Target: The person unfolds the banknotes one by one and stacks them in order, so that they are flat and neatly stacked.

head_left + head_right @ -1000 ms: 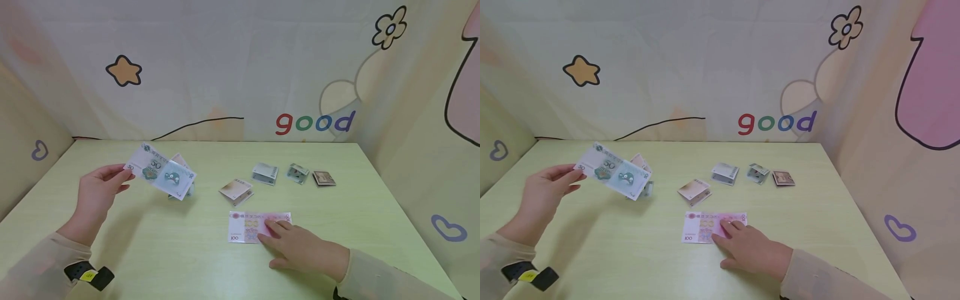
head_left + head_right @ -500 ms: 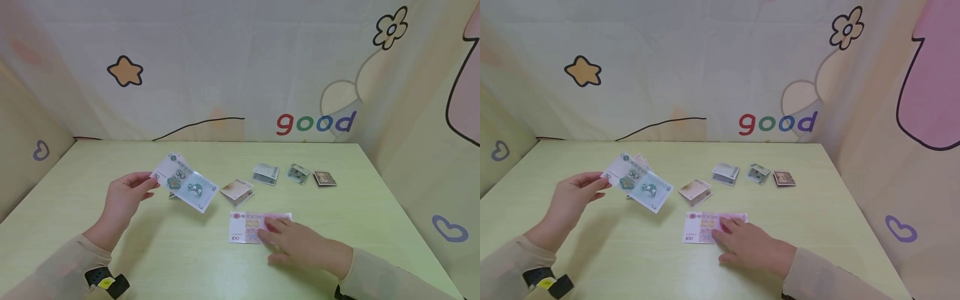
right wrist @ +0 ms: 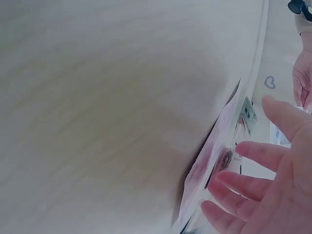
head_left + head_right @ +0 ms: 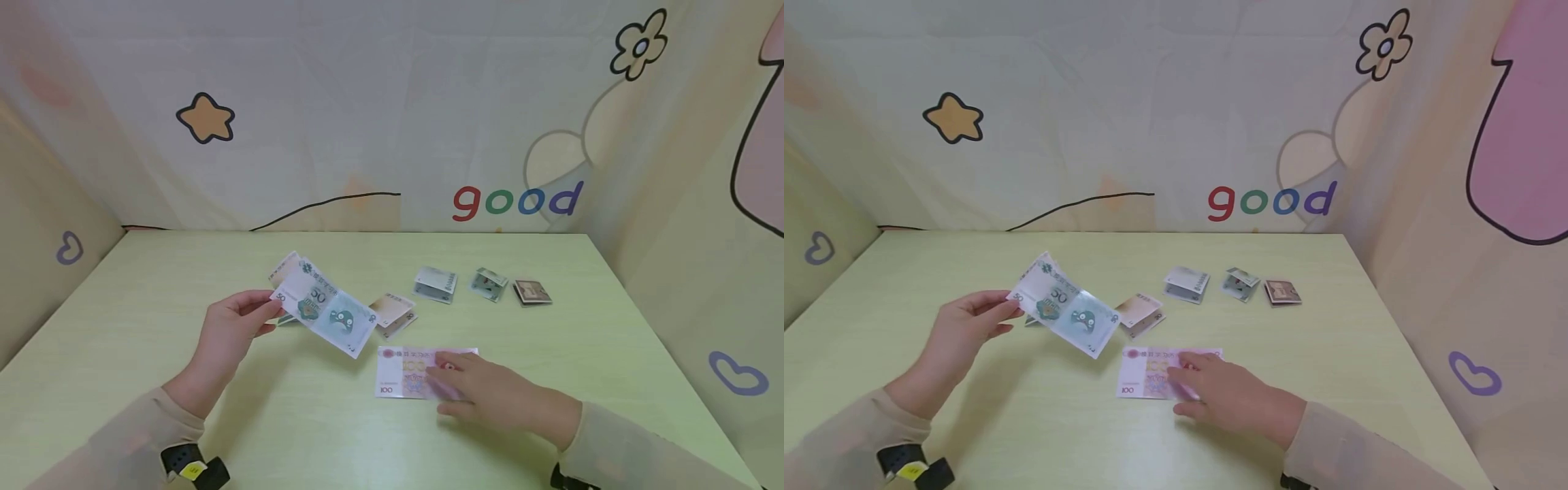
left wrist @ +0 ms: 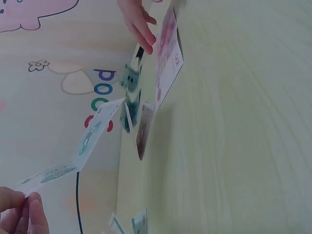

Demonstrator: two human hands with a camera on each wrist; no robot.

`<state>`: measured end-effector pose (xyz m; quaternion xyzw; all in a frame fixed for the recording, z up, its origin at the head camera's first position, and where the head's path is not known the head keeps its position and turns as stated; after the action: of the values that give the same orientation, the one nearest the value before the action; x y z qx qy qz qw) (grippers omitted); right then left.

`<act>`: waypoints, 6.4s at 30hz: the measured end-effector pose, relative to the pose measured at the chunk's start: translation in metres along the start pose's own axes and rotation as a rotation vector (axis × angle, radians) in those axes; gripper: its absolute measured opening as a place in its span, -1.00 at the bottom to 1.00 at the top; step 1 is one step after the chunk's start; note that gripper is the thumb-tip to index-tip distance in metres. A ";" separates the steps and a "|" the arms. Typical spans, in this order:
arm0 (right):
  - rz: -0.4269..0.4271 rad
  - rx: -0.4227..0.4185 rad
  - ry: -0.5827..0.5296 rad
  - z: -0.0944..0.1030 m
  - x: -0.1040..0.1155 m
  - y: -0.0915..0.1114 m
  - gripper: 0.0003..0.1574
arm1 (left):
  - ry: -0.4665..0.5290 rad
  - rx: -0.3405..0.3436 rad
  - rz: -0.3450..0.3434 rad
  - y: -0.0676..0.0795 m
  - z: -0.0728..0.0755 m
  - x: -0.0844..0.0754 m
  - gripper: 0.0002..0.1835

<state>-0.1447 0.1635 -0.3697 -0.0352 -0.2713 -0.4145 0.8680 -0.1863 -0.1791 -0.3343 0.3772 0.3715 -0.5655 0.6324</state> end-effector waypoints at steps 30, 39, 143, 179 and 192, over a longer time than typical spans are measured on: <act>-0.130 -0.201 -0.603 0.013 -0.013 -0.013 -0.55 | 0.112 0.113 0.056 0.013 -0.065 -0.013 -0.71; -0.164 -0.220 -0.762 0.014 -0.017 -0.013 -0.49 | 0.163 0.140 0.058 0.019 -0.079 -0.016 -0.76; -0.364 -0.176 -0.854 0.017 -0.059 0.010 -0.75 | -1.258 0.610 -0.872 0.054 -0.121 -0.009 -0.30; -0.396 -0.124 -0.158 0.006 -0.035 -0.001 -0.38 | -1.354 0.698 -0.838 0.053 -0.122 -0.006 -0.24; -0.307 -0.228 -0.333 0.025 -0.049 -0.011 -0.53 | -1.352 0.696 -0.846 0.053 -0.121 -0.006 -0.14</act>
<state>-0.1887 0.1983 -0.3749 -0.1589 -0.3641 -0.5579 0.7287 -0.1391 -0.0640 -0.3795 -0.0373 -0.1688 -0.9372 0.3030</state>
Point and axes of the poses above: each hand's wrist, its own y-axis away from the middle knuckle, its own z-axis out of the back of the hand, x = y × z, the point moved 2 cm from there along -y, towards the middle knuckle, and after that the axes turned 13 degrees about -y, right-handed, at the moved point
